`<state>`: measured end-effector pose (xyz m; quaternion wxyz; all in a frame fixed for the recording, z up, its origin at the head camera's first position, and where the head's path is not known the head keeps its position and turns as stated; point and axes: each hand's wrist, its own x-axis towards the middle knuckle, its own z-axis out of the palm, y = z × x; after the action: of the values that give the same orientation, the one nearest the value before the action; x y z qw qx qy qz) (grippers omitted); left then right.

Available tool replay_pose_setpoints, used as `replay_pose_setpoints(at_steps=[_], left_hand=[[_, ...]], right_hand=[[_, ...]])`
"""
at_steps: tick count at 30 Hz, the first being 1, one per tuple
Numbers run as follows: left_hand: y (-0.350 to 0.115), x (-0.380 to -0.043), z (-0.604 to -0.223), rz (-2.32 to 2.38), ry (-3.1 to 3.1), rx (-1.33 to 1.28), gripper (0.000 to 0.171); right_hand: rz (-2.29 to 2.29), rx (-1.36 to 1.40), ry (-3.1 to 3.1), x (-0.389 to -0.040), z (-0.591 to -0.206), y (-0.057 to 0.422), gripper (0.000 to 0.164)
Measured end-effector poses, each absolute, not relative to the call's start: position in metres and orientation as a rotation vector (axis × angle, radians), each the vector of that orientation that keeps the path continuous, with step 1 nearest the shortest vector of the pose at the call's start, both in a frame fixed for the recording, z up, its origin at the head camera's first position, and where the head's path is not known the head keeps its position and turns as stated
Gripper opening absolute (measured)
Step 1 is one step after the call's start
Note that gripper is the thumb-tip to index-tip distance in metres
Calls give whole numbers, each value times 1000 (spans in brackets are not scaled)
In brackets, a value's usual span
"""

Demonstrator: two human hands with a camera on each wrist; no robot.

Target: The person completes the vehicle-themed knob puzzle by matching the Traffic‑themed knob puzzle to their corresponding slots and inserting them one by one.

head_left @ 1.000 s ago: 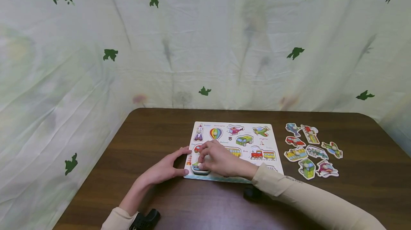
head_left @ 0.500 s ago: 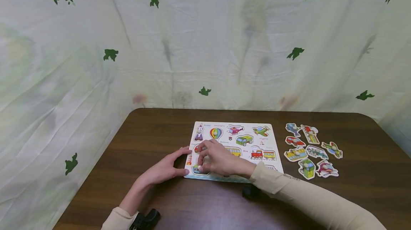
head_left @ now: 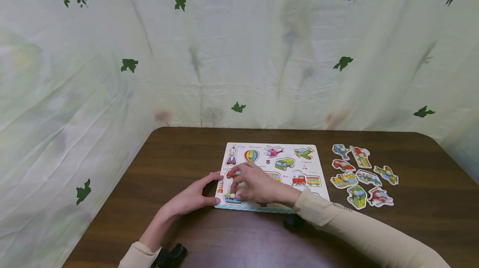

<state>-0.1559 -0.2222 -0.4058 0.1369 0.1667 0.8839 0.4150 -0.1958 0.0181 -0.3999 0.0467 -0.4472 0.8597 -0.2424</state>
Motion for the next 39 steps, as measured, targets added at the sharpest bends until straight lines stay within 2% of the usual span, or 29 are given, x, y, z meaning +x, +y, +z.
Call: replay_pose_setpoints(at_steps=[8,21,39], left_hand=[[-222,-155,-406,1198,2545,449,58],[-222,-156,-408,1211,2521,427,59],[-221,-156,-408,1200,2540,447,59]], right_hand=[[-890,-1216,2606,-188,-389,30,13],[-1088,-1218,2682,-174,-361,63,13],[-1098,-1085,2797,-158,-355,125,11]])
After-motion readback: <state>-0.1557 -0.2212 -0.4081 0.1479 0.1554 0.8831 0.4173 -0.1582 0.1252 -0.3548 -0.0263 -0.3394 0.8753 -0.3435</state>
